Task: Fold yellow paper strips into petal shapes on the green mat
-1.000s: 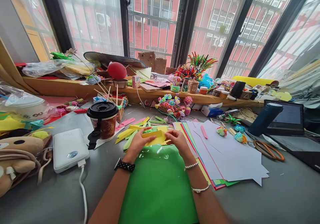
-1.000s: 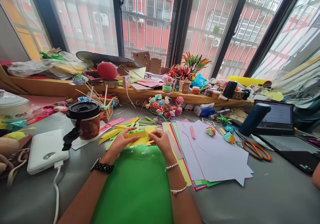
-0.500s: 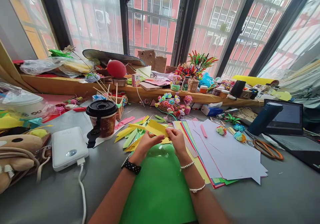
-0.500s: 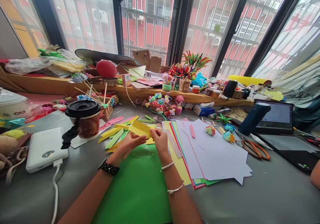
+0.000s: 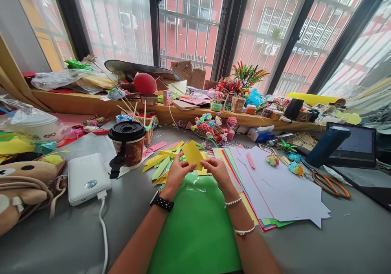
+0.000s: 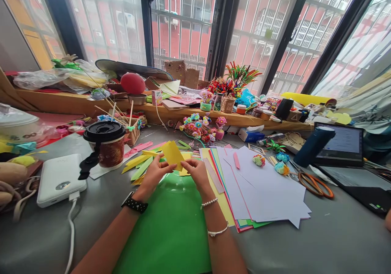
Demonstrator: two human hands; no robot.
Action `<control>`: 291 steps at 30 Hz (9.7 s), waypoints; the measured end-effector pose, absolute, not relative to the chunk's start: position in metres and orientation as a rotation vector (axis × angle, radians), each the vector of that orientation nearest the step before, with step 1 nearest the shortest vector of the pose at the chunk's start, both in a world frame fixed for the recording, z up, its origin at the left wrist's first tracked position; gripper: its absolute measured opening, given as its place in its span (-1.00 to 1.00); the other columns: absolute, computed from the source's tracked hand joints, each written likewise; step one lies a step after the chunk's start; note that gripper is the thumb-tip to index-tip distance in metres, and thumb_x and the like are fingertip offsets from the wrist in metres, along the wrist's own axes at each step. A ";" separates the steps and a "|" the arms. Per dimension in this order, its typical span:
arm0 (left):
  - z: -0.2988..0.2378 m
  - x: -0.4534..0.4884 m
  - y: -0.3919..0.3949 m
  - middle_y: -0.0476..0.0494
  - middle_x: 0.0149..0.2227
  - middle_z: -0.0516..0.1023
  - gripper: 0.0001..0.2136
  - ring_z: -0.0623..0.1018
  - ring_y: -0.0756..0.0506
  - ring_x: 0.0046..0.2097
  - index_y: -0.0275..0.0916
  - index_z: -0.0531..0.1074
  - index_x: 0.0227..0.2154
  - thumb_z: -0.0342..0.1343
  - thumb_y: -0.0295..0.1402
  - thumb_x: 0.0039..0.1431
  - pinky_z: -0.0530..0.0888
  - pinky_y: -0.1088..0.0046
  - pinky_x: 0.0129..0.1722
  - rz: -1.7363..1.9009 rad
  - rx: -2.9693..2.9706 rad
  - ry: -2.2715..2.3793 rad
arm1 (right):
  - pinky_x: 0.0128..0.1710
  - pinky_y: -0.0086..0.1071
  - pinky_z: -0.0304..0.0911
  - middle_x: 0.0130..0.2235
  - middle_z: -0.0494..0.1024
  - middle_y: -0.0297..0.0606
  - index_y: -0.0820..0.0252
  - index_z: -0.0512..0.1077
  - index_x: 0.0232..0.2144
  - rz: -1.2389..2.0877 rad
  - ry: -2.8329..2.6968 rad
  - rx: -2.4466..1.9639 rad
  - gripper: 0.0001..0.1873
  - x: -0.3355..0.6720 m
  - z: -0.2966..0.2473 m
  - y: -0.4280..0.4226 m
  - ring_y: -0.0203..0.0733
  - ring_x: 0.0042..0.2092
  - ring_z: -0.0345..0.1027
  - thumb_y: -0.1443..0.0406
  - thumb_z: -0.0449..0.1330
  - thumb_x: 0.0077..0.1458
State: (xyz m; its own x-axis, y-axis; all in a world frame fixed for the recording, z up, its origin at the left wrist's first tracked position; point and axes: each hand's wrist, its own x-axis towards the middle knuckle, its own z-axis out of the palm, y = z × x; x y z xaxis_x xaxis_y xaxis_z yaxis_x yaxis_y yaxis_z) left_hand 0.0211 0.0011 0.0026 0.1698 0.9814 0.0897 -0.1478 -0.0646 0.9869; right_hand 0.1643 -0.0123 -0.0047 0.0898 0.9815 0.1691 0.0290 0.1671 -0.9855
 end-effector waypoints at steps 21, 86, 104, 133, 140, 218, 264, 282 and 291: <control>0.006 0.027 -0.006 -0.13 -0.49 0.54 -0.50 0.53 -0.09 -0.43 -0.31 0.21 -0.27 0.29 -0.39 -0.34 0.44 0.44 -0.40 1.084 1.152 0.882 | -0.53 -0.49 0.05 -0.58 0.41 -0.34 0.29 0.45 -0.57 0.964 -1.223 -1.154 -0.71 0.160 -0.006 -0.013 -0.37 -0.53 0.15 0.13 0.15 -0.20; 0.009 0.025 -0.006 -0.09 -0.45 0.50 -0.54 0.49 -0.03 -0.45 -0.33 0.31 -0.34 0.29 -0.31 -0.40 0.40 0.47 -0.42 1.052 1.164 0.853 | -0.44 -0.45 0.21 -0.54 0.42 -0.32 0.28 0.42 -0.59 1.056 -1.237 -1.103 -0.62 0.158 -0.004 -0.016 -0.32 -0.47 0.27 0.03 0.12 -0.19; 0.007 0.024 -0.005 -0.15 -0.40 0.53 -0.63 0.50 -0.09 -0.37 -0.36 0.42 -0.39 0.28 -0.31 -0.36 0.41 0.48 -0.41 1.083 1.180 0.838 | -0.48 -0.44 0.17 -0.52 0.41 -0.27 0.25 0.39 -0.59 0.709 -1.303 -1.174 -0.70 0.151 -0.004 -0.018 -0.28 -0.46 0.26 0.10 0.12 -0.14; 0.005 0.024 0.002 -0.12 -0.43 0.50 -0.58 0.48 -0.08 -0.40 -0.35 0.35 -0.41 0.30 -0.34 -0.45 0.38 0.42 -0.38 1.329 1.033 0.916 | -0.50 -0.48 0.14 -0.54 0.45 -0.29 0.28 0.45 -0.56 1.050 -1.335 -1.170 -0.75 0.156 -0.005 -0.017 -0.34 -0.50 0.25 0.17 0.19 -0.22; -0.002 0.026 0.004 -0.15 -0.37 0.50 -0.59 0.47 -0.09 -0.34 -0.35 0.35 -0.39 0.28 -0.33 -0.42 0.37 0.41 -0.33 1.406 1.036 0.935 | -0.50 -0.42 0.19 -0.55 0.41 -0.26 0.28 0.38 -0.59 0.718 -1.474 -1.287 -0.75 0.152 -0.010 -0.015 -0.27 -0.49 0.27 0.18 0.09 -0.11; 0.005 0.021 0.000 -0.07 -0.47 0.50 -0.46 0.48 -0.04 -0.45 -0.29 0.22 -0.22 0.26 -0.32 -0.36 0.34 0.49 -0.45 1.207 1.135 0.941 | -0.51 -0.48 0.20 -0.58 0.33 -0.38 0.27 0.33 -0.60 0.988 -1.179 -1.116 -0.67 0.153 -0.007 -0.014 -0.37 -0.52 0.22 0.07 0.13 -0.19; -0.001 0.015 0.000 -0.02 -0.47 0.46 -0.44 0.45 0.01 -0.47 -0.27 0.09 -0.14 0.21 -0.33 -0.24 0.27 0.59 -0.56 0.826 1.561 0.732 | -0.44 -0.47 0.16 -0.48 0.44 -0.32 0.25 0.41 -0.52 1.090 -1.165 -1.011 -0.73 0.169 0.000 -0.015 -0.34 -0.44 0.27 0.14 0.21 -0.24; 0.007 0.015 0.001 -0.08 -0.52 0.44 -0.68 0.37 0.00 -0.49 -0.37 0.44 -0.49 0.07 -0.15 -0.14 0.30 0.52 -0.52 1.055 1.541 1.009 | -0.43 -0.44 0.31 -0.27 0.44 -0.19 0.20 0.37 -0.25 0.525 -1.463 -1.086 -0.71 0.156 0.000 -0.020 -0.25 -0.29 0.34 0.25 0.11 -0.09; 0.010 0.017 -0.003 -0.06 -0.58 0.40 -0.68 0.33 0.00 -0.50 -0.35 0.44 -0.55 0.03 -0.13 -0.13 0.25 0.54 -0.55 1.089 1.639 1.025 | -0.40 -0.39 0.34 -0.31 0.49 -0.20 0.20 0.40 -0.28 0.481 -1.404 -1.092 -0.75 0.153 -0.002 -0.021 -0.21 -0.31 0.37 0.26 0.09 -0.06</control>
